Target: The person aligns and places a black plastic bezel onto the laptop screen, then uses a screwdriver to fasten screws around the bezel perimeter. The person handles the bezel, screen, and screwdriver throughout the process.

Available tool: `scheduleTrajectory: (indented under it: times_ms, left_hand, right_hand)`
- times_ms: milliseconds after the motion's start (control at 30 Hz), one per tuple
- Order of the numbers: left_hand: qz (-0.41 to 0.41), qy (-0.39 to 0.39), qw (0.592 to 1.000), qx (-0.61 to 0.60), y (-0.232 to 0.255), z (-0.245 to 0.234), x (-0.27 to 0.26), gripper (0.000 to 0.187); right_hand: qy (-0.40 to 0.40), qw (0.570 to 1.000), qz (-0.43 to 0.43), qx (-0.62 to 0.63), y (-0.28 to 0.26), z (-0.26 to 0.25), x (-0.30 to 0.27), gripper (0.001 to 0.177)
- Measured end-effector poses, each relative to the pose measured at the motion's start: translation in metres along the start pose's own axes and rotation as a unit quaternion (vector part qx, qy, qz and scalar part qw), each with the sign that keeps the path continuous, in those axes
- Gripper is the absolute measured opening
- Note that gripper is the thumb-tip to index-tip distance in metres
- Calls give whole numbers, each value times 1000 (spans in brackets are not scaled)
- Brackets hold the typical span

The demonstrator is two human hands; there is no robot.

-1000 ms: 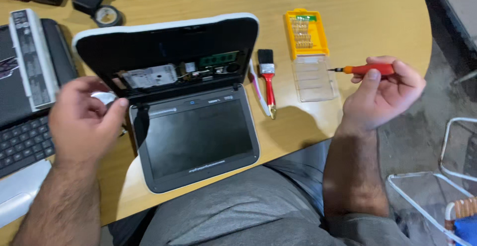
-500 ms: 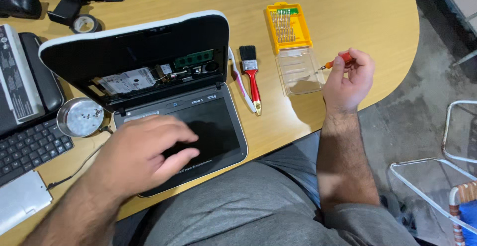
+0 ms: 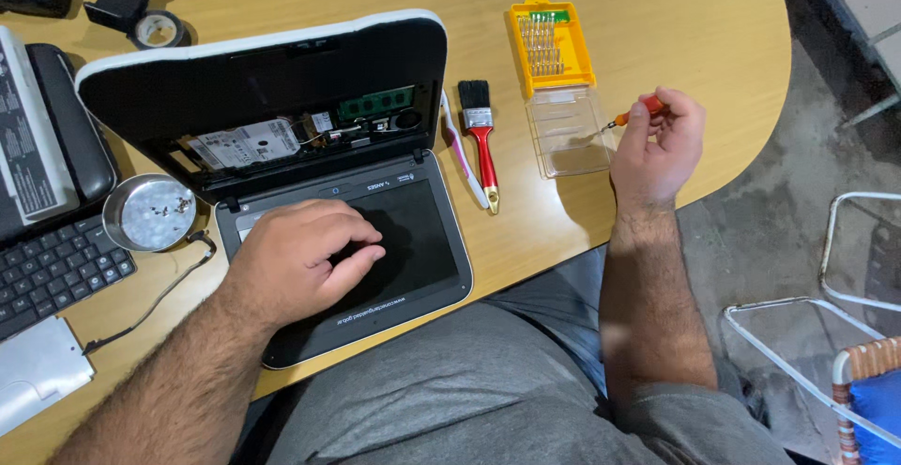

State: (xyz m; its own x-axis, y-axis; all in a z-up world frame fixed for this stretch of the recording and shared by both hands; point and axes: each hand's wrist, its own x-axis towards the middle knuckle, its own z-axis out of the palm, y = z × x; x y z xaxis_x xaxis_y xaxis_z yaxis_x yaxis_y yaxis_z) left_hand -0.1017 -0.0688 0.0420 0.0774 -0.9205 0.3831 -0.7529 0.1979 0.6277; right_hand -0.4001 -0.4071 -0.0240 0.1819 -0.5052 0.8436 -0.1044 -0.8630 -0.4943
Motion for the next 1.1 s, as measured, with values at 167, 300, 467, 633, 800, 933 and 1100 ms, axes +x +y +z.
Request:
scheduleTrajectory:
  times_ms: [167, 300, 467, 633, 800, 933, 1100]
  left_hand:
    - [13, -7, 1000, 4, -1, 0, -2, 5]
    - [9, -12, 1000, 10, -2, 0, -2, 4]
    - [6, -21, 1000, 9, -2, 0, -1, 4]
    - [-5, -25, 1000, 10, -3, 0, -3, 4]
    - [-3, -76, 995, 58, -5, -1, -4, 16]
    - [2, -71, 996, 60, -6, 0, -4, 16]
    - [-16, -67, 997, 29, -3, -3, -2, 21]
  right_hand:
    - [21, 999, 5, 26, 1, -3, -3, 26]
    - [36, 997, 43, 44, -4, -3, -2, 27]
    - [45, 996, 63, 46, 0, -8, -2, 27]
    - [60, 992, 70, 86, -2, -7, -3, 26]
    - [78, 987, 123, 67, -19, -4, 0, 23]
    - [110, 983, 109, 96, -22, -4, 2, 25]
    - [147, 939, 201, 238, -78, 17, 4, 31]
